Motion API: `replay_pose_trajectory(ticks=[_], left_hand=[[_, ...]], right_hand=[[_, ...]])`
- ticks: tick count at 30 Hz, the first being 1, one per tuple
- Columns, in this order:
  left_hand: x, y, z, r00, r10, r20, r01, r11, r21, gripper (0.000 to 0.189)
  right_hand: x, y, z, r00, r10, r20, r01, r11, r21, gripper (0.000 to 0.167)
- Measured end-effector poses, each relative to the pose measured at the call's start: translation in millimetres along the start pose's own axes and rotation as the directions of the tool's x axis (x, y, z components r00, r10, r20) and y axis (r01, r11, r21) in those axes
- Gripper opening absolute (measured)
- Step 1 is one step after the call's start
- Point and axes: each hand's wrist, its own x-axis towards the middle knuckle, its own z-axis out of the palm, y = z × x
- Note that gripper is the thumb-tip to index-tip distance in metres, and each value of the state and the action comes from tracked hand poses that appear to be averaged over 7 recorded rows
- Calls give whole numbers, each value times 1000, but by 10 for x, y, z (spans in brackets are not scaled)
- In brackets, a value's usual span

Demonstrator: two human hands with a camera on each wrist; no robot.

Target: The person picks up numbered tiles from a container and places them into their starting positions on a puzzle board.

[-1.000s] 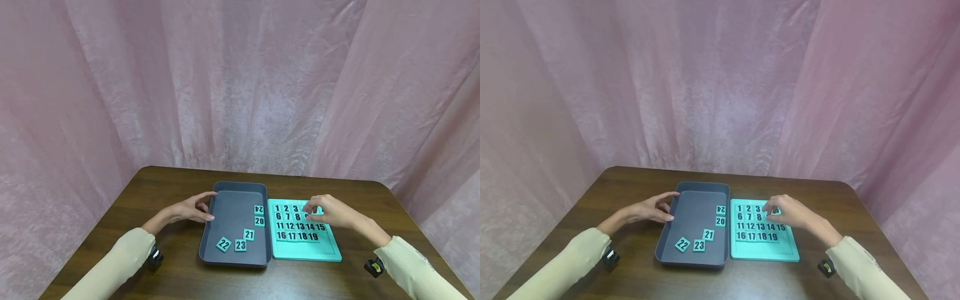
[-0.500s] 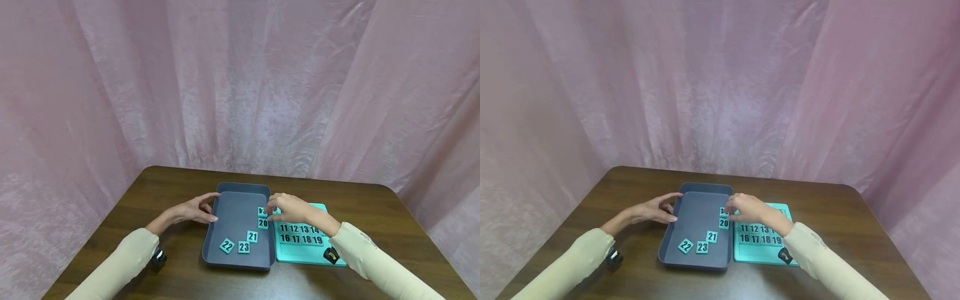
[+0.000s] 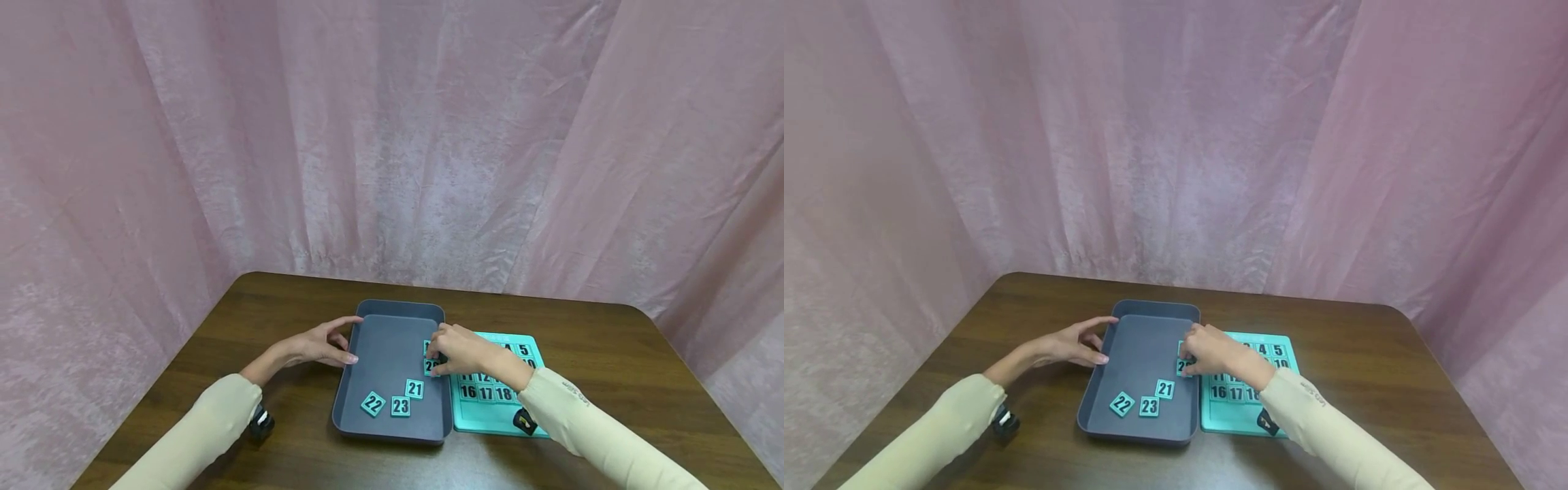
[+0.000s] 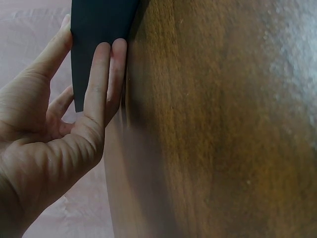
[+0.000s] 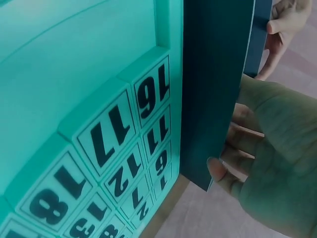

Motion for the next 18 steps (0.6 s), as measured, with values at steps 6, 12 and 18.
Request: replay_pose_trajectory(ticks=[6,12,18], left_hand=[[-8,-10,4,1000,-12,-3,12,1000,11,97],[-11,-6,12,1000,-22,-22,22,1000,18,97],[-29,9,5,999,-20,-28,21,999,31,97]], right_hand=[[12,-71,18,996,88,27,-88,996,7,30],[39,-156,5,987,156,42,-156,988,-11,29],[43,-199,-8,984,172,51,-173,985,19,25]])
